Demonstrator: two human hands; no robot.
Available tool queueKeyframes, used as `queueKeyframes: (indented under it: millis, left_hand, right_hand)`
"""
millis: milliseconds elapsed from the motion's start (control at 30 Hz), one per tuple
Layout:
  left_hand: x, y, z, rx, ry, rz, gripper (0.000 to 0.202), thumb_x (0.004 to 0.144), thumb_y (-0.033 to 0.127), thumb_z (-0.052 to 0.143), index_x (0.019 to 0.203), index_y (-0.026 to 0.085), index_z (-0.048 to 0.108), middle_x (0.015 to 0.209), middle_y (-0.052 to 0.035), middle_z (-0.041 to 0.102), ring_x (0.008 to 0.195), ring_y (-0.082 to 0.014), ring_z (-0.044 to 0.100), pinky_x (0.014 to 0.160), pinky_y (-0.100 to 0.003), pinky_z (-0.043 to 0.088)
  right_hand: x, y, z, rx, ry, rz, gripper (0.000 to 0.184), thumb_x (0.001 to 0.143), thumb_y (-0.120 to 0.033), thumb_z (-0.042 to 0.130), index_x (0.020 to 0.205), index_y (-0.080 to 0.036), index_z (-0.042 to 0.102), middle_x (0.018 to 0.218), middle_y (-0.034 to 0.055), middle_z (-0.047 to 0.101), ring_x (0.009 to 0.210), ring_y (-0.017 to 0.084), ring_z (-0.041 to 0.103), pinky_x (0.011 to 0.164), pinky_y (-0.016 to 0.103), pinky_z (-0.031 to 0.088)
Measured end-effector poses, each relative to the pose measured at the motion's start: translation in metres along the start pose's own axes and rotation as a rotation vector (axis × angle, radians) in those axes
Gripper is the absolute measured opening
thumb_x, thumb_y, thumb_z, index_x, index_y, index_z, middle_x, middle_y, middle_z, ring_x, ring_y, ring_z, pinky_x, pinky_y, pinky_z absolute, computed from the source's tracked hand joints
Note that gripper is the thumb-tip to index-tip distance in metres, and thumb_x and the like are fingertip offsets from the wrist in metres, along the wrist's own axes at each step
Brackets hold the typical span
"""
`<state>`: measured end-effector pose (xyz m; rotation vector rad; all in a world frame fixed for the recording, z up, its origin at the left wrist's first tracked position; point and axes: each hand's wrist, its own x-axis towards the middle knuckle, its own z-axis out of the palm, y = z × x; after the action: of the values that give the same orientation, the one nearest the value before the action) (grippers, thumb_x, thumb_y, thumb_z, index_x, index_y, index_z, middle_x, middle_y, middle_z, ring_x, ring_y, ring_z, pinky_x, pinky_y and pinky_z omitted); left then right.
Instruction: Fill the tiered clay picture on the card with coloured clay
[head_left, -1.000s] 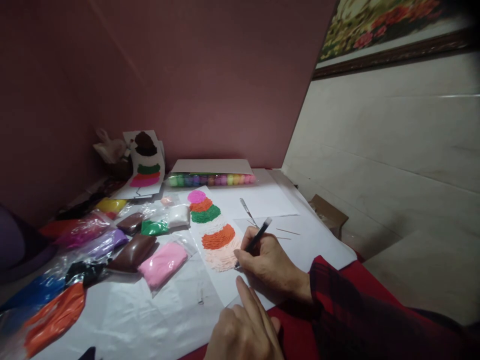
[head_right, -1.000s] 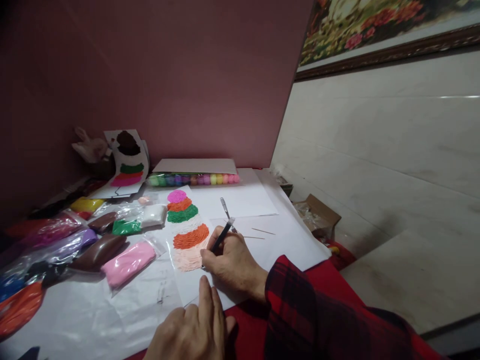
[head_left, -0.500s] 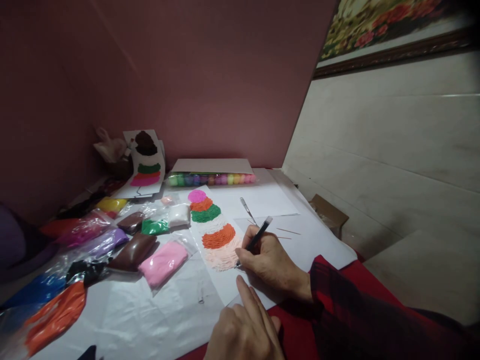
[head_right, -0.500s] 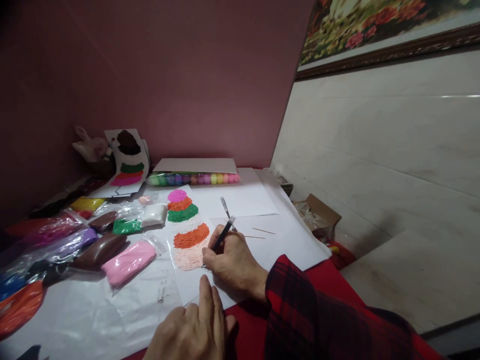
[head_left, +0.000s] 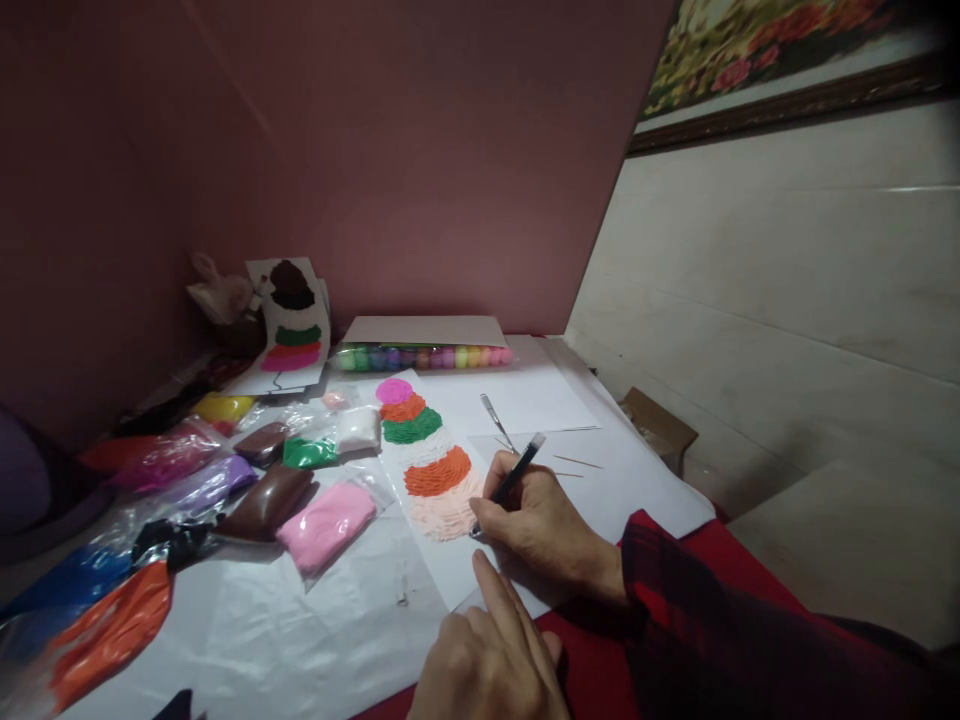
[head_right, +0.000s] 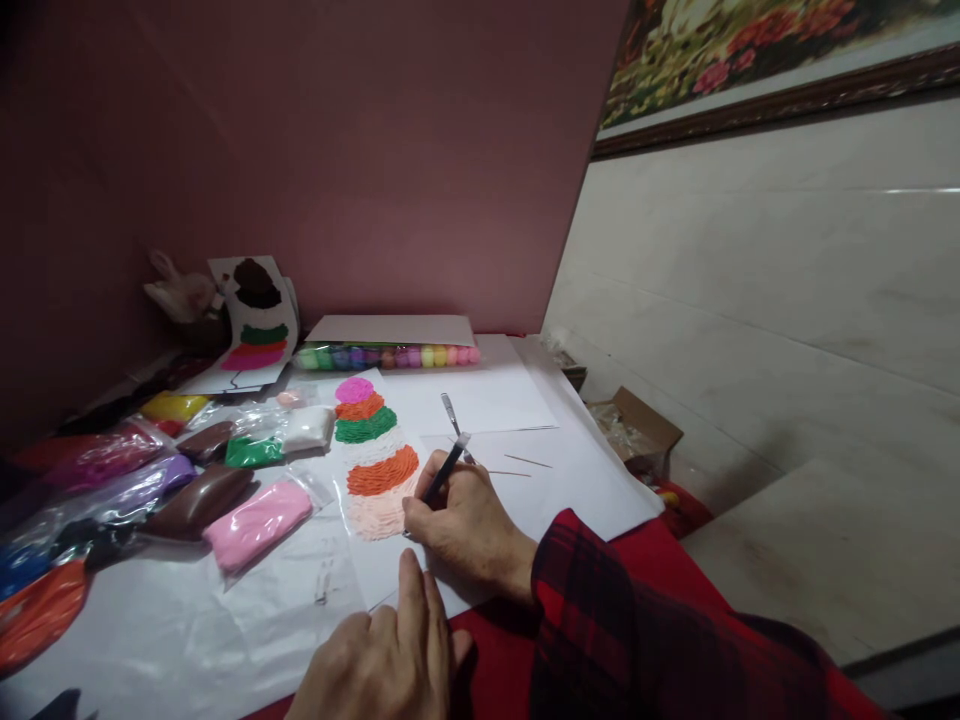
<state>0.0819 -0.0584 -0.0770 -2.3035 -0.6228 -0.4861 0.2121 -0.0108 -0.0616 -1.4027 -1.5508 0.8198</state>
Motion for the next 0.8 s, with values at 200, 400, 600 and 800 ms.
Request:
queueKeyframes:
  millis: [200,400,600,800]
  left_hand:
    - [-0.0009,0.0009,0.0007,-0.010,0.001,-0.001,0.029,0.085,0.022,0.053,0.086,0.000,0.071,0.074,-0.0277,0.069,0.034,-0.0127,0.050,0.029,-0.022,0.037]
    - [0.0014,-0.0002,-0.0022,-0.024,0.007,-0.017,0.029,0.085,0.022,0.053,0.085,-0.001,0.071,0.075,-0.0288,0.069,0.033,-0.0126,0.050,0.029,-0.022,0.036]
    - [-0.0007,0.0005,-0.0002,-0.030,0.000,-0.016,0.028,0.085,0.020,0.052,0.087,0.000,0.071,0.075,-0.0275,0.069,0.034,-0.0122,0.050,0.030,-0.021,0.037]
    - [-0.0014,0.0015,0.0008,-0.026,-0.005,-0.022,0.029,0.085,0.021,0.051,0.087,0.001,0.072,0.074,-0.0268,0.069,0.034,-0.0121,0.050,0.031,-0.021,0.037]
  right_hand:
    - [0.0002,-0.0005,-0.0003,-0.002,0.004,-0.001,0.012,0.073,-0.012,0.052,0.064,-0.019,0.046,0.056,-0.0046,0.051,0.053,0.010,0.049,0.049,0.021,0.038]
    - [0.0006,-0.0016,-0.0010,-0.027,0.021,-0.008,0.012,0.072,-0.012,0.052,0.064,-0.019,0.047,0.056,-0.0044,0.051,0.054,0.010,0.048,0.051,0.021,0.039]
    - [0.0001,-0.0022,-0.0015,-0.026,0.025,-0.014,0.010,0.072,-0.013,0.052,0.064,-0.018,0.048,0.055,-0.0039,0.052,0.053,0.011,0.048,0.051,0.022,0.038]
    - [-0.0005,-0.0035,-0.0015,-0.036,0.030,-0.020,0.011,0.070,-0.011,0.052,0.063,-0.018,0.047,0.053,-0.0046,0.050,0.052,0.010,0.046,0.050,0.021,0.037]
